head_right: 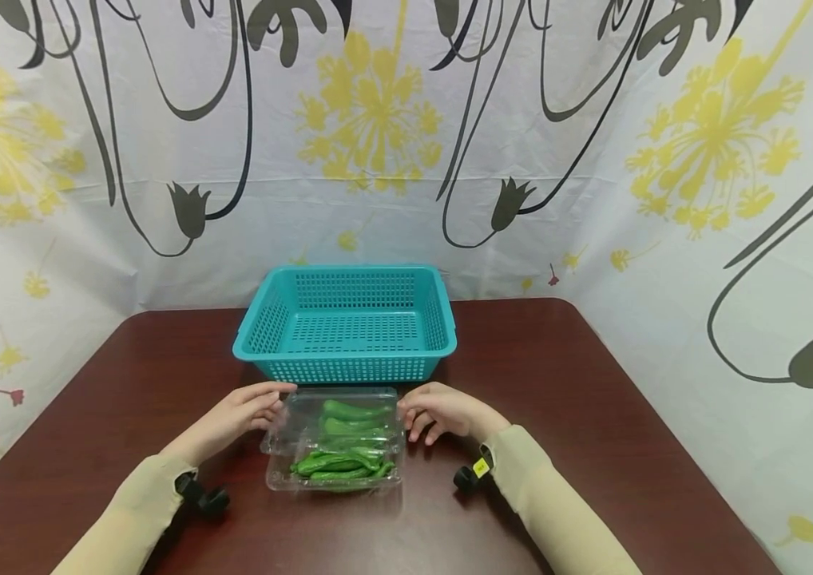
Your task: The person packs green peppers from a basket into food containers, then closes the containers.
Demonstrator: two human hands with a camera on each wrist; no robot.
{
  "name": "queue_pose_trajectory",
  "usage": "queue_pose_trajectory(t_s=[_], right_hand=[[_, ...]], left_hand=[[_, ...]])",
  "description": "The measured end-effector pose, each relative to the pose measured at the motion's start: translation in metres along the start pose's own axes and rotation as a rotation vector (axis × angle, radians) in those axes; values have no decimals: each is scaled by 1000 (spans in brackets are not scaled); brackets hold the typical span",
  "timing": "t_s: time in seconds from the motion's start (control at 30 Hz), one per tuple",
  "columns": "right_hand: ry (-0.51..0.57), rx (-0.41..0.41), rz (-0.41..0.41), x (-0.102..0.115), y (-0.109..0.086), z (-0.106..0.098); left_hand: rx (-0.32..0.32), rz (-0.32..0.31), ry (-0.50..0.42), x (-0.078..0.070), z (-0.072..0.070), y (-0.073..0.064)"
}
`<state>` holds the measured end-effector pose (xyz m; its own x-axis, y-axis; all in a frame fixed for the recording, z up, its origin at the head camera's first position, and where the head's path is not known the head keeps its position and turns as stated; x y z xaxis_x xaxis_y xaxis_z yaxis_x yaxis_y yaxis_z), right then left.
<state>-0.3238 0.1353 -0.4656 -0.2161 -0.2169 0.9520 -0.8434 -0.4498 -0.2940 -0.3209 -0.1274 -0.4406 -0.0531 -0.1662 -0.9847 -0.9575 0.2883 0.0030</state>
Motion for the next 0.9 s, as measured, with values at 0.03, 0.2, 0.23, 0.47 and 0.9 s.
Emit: queue_pose_trajectory(t_s=[0.03, 0.2, 0.23, 0.47, 0.9], right_hand=[[-3, -9, -5, 0, 0, -1], [-17, -69, -35, 0, 0, -5], [-17, -79, -41, 0, -1, -6], [-17, -112, -64, 3, -2, -8], [-24, -143, -67, 4, -3, -6]], left_hand=[[6, -7, -2, 0, 0, -3], [61, -64, -3, 2, 6, -20], [82, -79, 5, 3, 8, -25], [257, -119, 50, 2, 29, -47], [331, -171, -45, 8, 46, -59]])
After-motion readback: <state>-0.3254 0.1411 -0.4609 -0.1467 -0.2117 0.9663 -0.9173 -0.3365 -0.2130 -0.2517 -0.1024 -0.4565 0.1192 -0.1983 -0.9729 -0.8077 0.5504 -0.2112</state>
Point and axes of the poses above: each hand's wrist, its own y-axis towards the middle knuckle, its own z-axis out of the palm, x = y × z, the point moved 10 cm from there along y, towards the middle knuckle, and after that the axes turned 15 degrees about -x, right-handed, at the moved point
